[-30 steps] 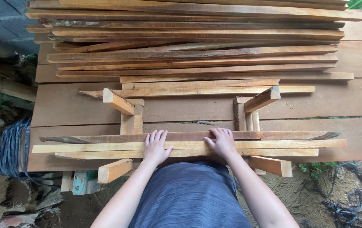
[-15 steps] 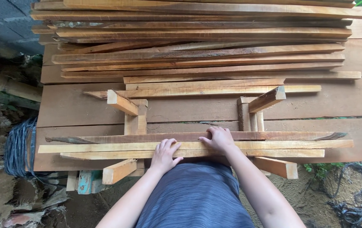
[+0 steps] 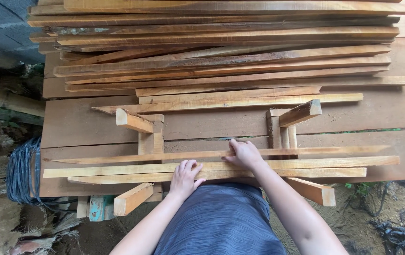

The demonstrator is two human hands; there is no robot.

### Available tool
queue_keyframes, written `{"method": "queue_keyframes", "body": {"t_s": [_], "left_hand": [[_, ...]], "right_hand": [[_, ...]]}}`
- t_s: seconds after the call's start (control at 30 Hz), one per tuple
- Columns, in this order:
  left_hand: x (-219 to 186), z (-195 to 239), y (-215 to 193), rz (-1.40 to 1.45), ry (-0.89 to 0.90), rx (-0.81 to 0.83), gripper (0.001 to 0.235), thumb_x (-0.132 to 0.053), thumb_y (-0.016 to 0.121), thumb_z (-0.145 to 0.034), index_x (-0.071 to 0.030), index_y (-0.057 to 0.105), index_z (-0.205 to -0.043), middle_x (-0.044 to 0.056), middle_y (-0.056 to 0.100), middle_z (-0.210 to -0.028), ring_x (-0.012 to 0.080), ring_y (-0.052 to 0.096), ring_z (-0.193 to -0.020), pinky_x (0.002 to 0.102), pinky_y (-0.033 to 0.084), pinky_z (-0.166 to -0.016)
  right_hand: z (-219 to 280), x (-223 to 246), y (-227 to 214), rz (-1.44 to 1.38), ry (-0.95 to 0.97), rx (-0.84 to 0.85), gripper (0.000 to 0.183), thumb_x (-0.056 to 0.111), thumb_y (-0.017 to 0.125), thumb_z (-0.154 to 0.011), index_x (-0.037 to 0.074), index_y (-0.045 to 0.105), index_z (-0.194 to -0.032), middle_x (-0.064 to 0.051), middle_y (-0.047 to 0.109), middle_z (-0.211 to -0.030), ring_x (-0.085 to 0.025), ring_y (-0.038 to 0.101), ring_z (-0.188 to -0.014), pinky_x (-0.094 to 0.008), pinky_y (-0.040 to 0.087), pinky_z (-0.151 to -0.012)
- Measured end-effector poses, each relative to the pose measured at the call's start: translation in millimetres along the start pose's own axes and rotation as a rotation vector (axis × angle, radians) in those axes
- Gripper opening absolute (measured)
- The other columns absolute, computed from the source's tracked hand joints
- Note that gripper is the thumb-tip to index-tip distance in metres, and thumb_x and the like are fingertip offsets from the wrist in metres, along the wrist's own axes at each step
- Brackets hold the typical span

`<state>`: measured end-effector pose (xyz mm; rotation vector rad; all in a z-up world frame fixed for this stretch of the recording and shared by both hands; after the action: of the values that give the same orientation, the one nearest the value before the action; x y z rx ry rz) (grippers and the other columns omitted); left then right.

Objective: The person ties a bundle of wooden planks together using a black strap, securing it with a knot. They then lift the bundle and place it onto a larger stack of similar wood pieces on a wooden platform. The person repeats this process by arranging and stacking additional planks.

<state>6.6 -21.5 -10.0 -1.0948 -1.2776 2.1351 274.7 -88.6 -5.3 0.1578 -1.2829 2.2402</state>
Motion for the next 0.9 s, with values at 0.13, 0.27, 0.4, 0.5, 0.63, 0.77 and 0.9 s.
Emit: {"method": "queue_keyframes", "body": {"t_s": [0.13,0.27,0.4,0.5,0.63,0.77,0.9], "left_hand": [[2,0,3,0.003,0.041,-0.053,0.061,-0.043,0.081,-0.08,-0.014,0.066,-0.132,0.006,0.057,-0.125,0.026,0.05,-0.122,0.043,0.043,-0.103],[1,0,0,0.0,0.035,-0.054,0.061,-0.043,0.081,-0.08,-0.015,0.066,-0.131,0.004,0.059,-0.122,0.025,0.052,-0.119,0.042,0.045,-0.101],[-2,2,1,-0.001,0.015,-0.015,0.06,-0.042,0.08,-0.08,-0.016,0.066,-0.132,0.002,0.059,-0.121,0.0237,0.052,-0.118,0.041,0.046,-0.102],[-5,-2,-6,0.018,-0.003,-0.016,0.061,-0.043,0.08,-0.08,-0.016,0.066,-0.133,0.002,0.06,-0.122,0.0239,0.051,-0.118,0.041,0.046,-0.101],[-4,2,-3,0.015,-0.017,-0.022,0.061,-0.042,0.081,-0.08,-0.015,0.066,-0.133,0.003,0.06,-0.123,0.0243,0.051,-0.119,0.042,0.046,-0.102],[-8,0,-5,0.026,-0.033,-0.015,0.061,-0.04,0.082,-0.079,-0.016,0.066,-0.133,0.003,0.06,-0.124,0.0244,0.051,-0.12,0.042,0.046,-0.103],[-7,-2,-5,0.031,-0.051,0.004,0.06,-0.04,0.082,-0.08,-0.015,0.066,-0.133,0.003,0.06,-0.125,0.024,0.051,-0.121,0.042,0.045,-0.103]], "right_hand": [[17,11,14,-0.056,-0.109,-0.365,0.051,0.061,0.067,-0.087,0.013,0.069,-0.105,-0.006,0.071,-0.101,-0.026,0.065,-0.103,-0.04,0.043,-0.097],[25,11,41,-0.039,-0.175,-0.532,0.054,0.059,0.068,-0.087,0.012,0.07,-0.113,-0.009,0.069,-0.105,-0.027,0.062,-0.106,-0.044,0.042,-0.096],[21,14,44,-0.087,-0.056,-0.409,0.054,0.061,0.066,-0.087,0.015,0.07,-0.115,-0.006,0.071,-0.107,-0.026,0.062,-0.108,-0.045,0.041,-0.101],[17,15,32,-0.105,0.034,-0.256,0.061,0.068,0.064,-0.084,0.017,0.072,-0.116,-0.007,0.072,-0.106,-0.024,0.064,-0.108,-0.044,0.04,-0.101],[5,21,27,-0.034,0.099,-0.123,0.07,0.078,0.058,-0.082,0.018,0.074,-0.115,-0.006,0.075,-0.105,-0.023,0.064,-0.111,-0.042,0.04,-0.1],[6,20,20,0.002,0.124,-0.031,0.08,0.085,0.055,-0.078,0.018,0.075,-0.117,-0.007,0.076,-0.106,-0.023,0.066,-0.11,-0.042,0.041,-0.1],[4,22,19,0.009,0.099,-0.018,0.084,0.087,0.059,-0.072,0.017,0.074,-0.117,-0.007,0.075,-0.105,-0.023,0.065,-0.111,-0.043,0.041,-0.098]]}}
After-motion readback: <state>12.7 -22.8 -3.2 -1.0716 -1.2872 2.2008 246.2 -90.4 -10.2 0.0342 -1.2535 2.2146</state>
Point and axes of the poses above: each hand's wrist, its own z-axis away from the middle knuckle, its own y-axis out of the palm, x = y × z, the point moved 1 cm from there along -z, towards the middle knuckle
